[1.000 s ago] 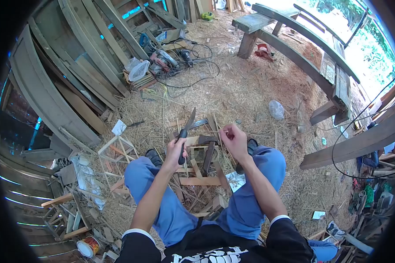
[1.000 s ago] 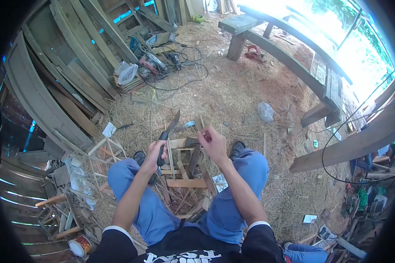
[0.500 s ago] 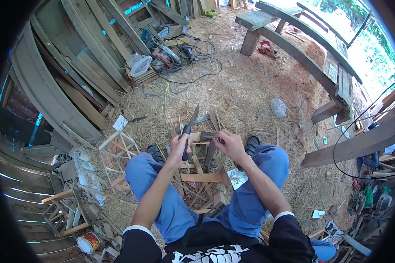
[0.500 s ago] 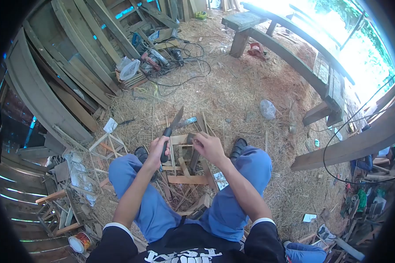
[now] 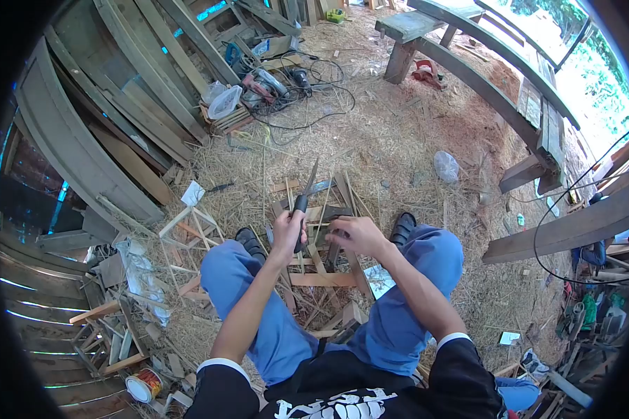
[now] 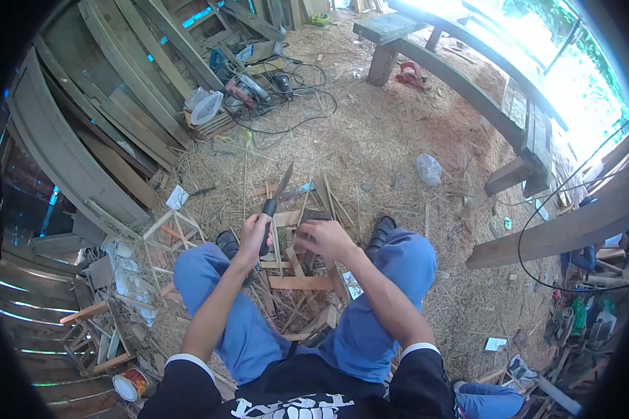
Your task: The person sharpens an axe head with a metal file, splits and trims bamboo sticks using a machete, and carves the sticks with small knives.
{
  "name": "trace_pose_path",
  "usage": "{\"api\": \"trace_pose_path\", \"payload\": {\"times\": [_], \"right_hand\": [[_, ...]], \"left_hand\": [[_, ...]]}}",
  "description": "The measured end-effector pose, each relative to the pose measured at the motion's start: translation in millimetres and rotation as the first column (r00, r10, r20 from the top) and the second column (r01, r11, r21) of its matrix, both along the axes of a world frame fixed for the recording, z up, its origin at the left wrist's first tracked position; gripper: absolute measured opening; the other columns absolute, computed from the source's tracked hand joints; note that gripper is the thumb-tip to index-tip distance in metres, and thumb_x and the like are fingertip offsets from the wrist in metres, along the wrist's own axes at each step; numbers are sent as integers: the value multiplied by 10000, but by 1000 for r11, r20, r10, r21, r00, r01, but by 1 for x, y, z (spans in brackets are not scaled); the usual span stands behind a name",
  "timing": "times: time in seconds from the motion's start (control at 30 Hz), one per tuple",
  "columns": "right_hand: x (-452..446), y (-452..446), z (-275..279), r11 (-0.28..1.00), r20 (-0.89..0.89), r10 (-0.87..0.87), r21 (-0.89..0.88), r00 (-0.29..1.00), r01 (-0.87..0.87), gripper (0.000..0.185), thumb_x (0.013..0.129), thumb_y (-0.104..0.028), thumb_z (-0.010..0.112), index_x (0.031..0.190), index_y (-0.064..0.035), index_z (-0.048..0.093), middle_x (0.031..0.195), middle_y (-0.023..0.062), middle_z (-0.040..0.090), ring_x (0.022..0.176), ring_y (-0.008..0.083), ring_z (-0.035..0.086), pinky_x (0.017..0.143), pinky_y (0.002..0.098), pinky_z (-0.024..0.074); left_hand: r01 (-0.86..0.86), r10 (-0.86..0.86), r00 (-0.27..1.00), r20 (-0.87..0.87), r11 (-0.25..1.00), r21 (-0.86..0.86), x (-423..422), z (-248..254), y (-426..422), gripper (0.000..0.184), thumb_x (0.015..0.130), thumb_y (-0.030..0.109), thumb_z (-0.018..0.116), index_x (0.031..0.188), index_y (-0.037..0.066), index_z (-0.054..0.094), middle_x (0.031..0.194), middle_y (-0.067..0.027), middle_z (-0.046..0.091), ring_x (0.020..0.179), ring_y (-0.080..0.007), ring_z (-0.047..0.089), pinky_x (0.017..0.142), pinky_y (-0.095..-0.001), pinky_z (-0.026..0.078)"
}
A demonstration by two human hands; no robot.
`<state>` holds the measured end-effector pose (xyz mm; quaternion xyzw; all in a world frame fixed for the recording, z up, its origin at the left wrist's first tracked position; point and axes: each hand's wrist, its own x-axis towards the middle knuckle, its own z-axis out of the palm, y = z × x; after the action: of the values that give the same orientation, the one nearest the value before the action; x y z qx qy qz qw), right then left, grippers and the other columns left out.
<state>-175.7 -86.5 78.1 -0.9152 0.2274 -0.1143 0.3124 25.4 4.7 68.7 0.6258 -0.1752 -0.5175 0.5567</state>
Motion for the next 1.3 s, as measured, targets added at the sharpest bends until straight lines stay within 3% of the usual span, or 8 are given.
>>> {"api": "trace_pose_path", "payload": {"times": [0.2,0.3,0.6,0.8,0.87,1.0,1.1,1.3], "right_hand": [[2,-4,-18,963,46,-183,211,982,170,401,990,-400,546,1036,-24,675,876,152,676,809,298,675,734,389,526],[3,-5,-29,849,88,-166,520,982,97,512,1025,-477,482,1055,2,660,823,108,657,781,203,654,716,344,515],[9,9,-29,104,11,-504,993,864,48,533,1023,-572,427,1010,-89,654,852,-3,666,756,92,599,720,262,477],[11,6,-29,111,-9,-590,989,807,92,461,982,-542,552,911,-100,663,784,-12,650,689,98,603,682,269,488],[10,5,-31,107,-32,-629,986,776,127,441,971,-518,585,930,-88,671,800,-8,652,693,93,595,678,267,480],[8,3,-41,119,-74,-649,973,757,198,410,960,-458,628,985,-53,686,833,2,653,731,93,597,683,263,470],[10,10,-56,211,-56,-669,942,741,262,391,947,-412,646,1025,-31,686,848,8,651,762,103,600,694,271,467],[0,-4,-107,-27,-313,-656,919,687,393,338,892,-303,676,967,27,660,750,50,624,583,157,588,513,313,453]], "left_hand": [[116,-99,986,136,985,-125,-12,-6,-1,167,955,160,520,999,-1,519,710,-40,541,468,-99,513,417,-247,410],[159,-143,985,96,970,-182,-27,0,2,203,954,163,522,1058,-12,523,744,-46,550,469,-101,515,417,-245,412],[431,-386,887,254,889,-155,-43,0,3,234,982,205,517,1042,-22,528,780,-54,590,472,-86,517,430,-241,403],[463,-424,876,228,872,-158,-45,-4,0,319,989,234,521,1150,-41,543,825,-76,620,617,-99,595,522,-277,468],[526,-424,795,434,838,-146,-42,-20,-3,389,1000,286,499,1202,-42,551,879,-124,659,722,-168,642,659,-347,494],[584,-396,271,877,792,178,-37,-13,-4,478,1022,396,435,1224,3,615,945,-189,705,916,-309,675,907,-463,428],[549,-431,345,834,813,194,-33,-2,-5,492,1030,443,398,1131,58,686,912,-177,715,933,-357,667,946,-471,380],[484,-425,365,828,847,221,-27,-8,-4,434,1031,416,430,1051,85,710,842,-152,716,888,-320,682,898,-456,400]]}}
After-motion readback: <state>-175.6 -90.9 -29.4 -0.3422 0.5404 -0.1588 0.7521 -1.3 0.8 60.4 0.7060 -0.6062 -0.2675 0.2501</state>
